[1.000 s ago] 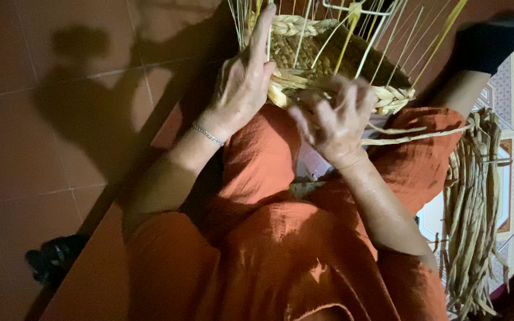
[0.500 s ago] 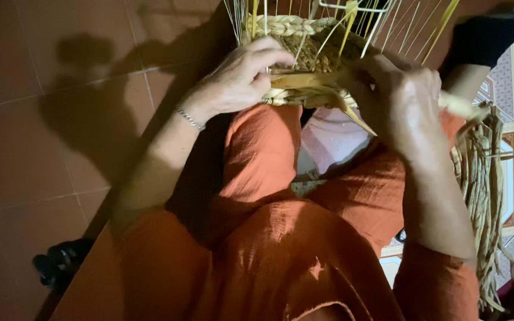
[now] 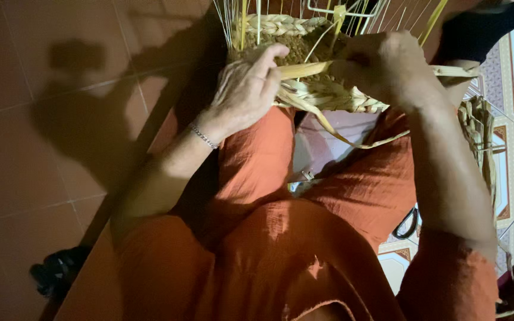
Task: The person weaves a basket by hand, interlacing dried palm leaves through a vertical bamboo frame. They pull the leaves through the structure, tighten the weave, and occasionally trim excess material with scissors.
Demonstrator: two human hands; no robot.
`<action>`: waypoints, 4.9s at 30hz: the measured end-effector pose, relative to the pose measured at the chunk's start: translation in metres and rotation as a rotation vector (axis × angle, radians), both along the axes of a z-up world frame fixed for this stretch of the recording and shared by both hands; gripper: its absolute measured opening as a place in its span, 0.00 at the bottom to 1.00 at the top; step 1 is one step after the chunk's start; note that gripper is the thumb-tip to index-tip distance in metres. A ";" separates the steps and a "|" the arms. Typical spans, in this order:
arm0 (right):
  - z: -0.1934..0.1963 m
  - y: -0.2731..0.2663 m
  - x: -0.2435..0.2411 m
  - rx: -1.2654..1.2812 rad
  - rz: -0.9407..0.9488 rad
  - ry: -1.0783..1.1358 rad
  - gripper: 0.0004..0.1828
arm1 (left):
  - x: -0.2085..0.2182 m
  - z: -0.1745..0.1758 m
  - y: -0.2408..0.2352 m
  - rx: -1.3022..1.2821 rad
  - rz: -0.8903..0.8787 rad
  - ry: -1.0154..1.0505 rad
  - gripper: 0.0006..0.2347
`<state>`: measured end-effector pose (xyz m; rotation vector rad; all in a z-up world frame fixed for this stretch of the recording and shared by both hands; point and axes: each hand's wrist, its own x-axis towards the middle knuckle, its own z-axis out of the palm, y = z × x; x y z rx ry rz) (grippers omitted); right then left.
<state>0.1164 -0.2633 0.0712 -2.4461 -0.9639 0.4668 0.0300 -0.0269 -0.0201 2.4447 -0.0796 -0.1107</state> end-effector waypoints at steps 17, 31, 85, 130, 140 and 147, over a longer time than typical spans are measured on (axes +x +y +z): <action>-0.099 0.008 -0.057 0.244 -0.212 -0.357 0.20 | 0.010 -0.058 0.011 -0.089 -0.097 -0.549 0.05; -0.066 -0.016 -0.072 0.175 0.017 -0.818 0.12 | 0.024 -0.048 -0.019 -0.020 -0.160 -0.231 0.12; -0.045 -0.005 -0.021 0.236 -0.048 -0.042 0.20 | 0.006 -0.017 -0.018 -0.154 -0.200 -0.466 0.08; -0.322 -0.375 -0.124 -0.274 -1.186 -0.682 0.13 | 0.004 0.010 0.010 -0.277 -0.054 -0.063 0.06; -0.316 -0.391 -0.125 -0.339 -1.240 -0.582 0.06 | 0.005 0.005 0.006 -0.237 0.032 -0.057 0.07; -0.284 -0.403 -0.169 0.402 -1.193 -0.039 0.14 | 0.004 0.005 0.007 -0.269 -0.009 -0.093 0.05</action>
